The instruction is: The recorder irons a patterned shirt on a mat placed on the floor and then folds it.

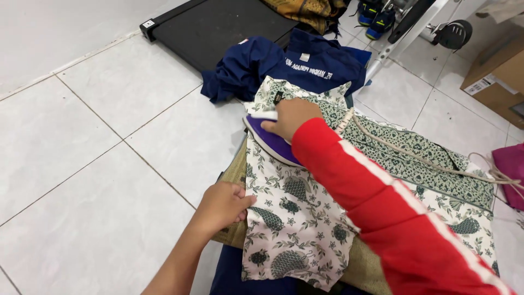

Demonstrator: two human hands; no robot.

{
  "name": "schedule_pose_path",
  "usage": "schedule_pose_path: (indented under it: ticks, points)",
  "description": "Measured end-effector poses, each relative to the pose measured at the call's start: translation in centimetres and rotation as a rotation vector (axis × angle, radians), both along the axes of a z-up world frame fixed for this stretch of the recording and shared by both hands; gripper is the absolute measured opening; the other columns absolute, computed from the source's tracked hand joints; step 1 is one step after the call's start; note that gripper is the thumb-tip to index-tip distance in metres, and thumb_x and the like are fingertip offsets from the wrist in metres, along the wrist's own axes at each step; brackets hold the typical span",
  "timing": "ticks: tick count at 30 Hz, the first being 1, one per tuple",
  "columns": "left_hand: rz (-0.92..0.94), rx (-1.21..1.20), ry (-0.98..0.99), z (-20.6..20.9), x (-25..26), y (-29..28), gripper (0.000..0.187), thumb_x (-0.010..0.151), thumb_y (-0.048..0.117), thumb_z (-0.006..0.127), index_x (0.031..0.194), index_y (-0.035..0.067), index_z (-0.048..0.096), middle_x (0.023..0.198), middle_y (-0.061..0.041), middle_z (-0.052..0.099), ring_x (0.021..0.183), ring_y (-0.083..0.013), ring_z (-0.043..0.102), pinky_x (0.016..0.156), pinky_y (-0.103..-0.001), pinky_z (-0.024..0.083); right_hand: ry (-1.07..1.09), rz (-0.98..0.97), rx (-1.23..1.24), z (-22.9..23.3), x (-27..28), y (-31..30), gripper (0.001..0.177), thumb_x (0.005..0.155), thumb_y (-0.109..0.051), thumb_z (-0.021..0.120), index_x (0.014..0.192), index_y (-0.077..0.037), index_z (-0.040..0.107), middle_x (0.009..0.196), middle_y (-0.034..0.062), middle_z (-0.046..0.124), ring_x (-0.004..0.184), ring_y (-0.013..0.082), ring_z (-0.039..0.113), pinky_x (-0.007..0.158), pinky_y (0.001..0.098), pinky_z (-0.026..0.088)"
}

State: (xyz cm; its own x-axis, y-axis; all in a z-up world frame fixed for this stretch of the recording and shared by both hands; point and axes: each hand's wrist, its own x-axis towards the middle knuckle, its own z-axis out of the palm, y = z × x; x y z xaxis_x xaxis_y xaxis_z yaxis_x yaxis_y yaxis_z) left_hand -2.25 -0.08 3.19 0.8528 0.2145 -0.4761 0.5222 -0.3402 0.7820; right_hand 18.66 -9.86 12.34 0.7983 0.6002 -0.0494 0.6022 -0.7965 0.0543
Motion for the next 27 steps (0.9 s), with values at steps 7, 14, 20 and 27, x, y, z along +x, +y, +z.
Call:
schedule_pose_path:
  ticks: [7, 14, 20, 27]
  points:
    - [0.054, -0.131, 0.028, -0.2, -1.0, 0.3, 0.026, 0.091, 0.027, 0.073, 0.083, 0.003, 0.076, 0.067, -0.007, 0.075, 0.055, -0.0113, 0.069, 0.053, -0.025, 0.055, 0.194, 0.403, -0.189, 1.1, -3.1, -4.3, 0.055, 0.080, -0.066, 0.070, 0.100, -0.016, 0.078, 0.086, 0.0107, 0.075, 0.079, 0.0285, 0.075, 0.071, 0.0450, 0.058]
    - [0.068, -0.212, -0.005, -1.7, -0.9, 0.7, 0.028, 0.090, 0.027, 0.074, 0.079, 0.001, 0.074, 0.064, -0.006, 0.072, 0.053, -0.0111, 0.065, 0.051, -0.025, 0.053, 0.104, 0.281, -0.120, 0.8, -3.5, -6.0, 0.055, 0.078, -0.069, 0.070, 0.095, -0.017, 0.079, 0.084, 0.0110, 0.075, 0.079, 0.0312, 0.073, 0.070, 0.0466, 0.057]
    - [-0.034, -0.109, 0.046, -0.8, -0.1, 1.2, 0.029, 0.088, 0.028, 0.076, 0.078, 0.001, 0.074, 0.064, -0.007, 0.072, 0.054, -0.0131, 0.067, 0.054, -0.028, 0.055, 0.061, 0.054, -0.074, -0.1, -2.2, -9.0, 0.055, 0.081, -0.068, 0.069, 0.096, -0.016, 0.078, 0.086, 0.0116, 0.075, 0.080, 0.0324, 0.073, 0.072, 0.0477, 0.057]
    - [-0.081, 0.642, -0.170, 6.6, 3.6, -1.5, 0.031, 0.093, 0.038, 0.070, 0.086, 0.008, 0.074, 0.085, -0.011, 0.074, 0.083, -0.0313, 0.070, 0.077, -0.045, 0.054, 0.172, 0.007, -0.168, 0.3, -4.3, -17.2, 0.057, 0.081, -0.070, 0.066, 0.103, -0.020, 0.078, 0.085, 0.0103, 0.075, 0.081, 0.0297, 0.072, 0.073, 0.0470, 0.057]
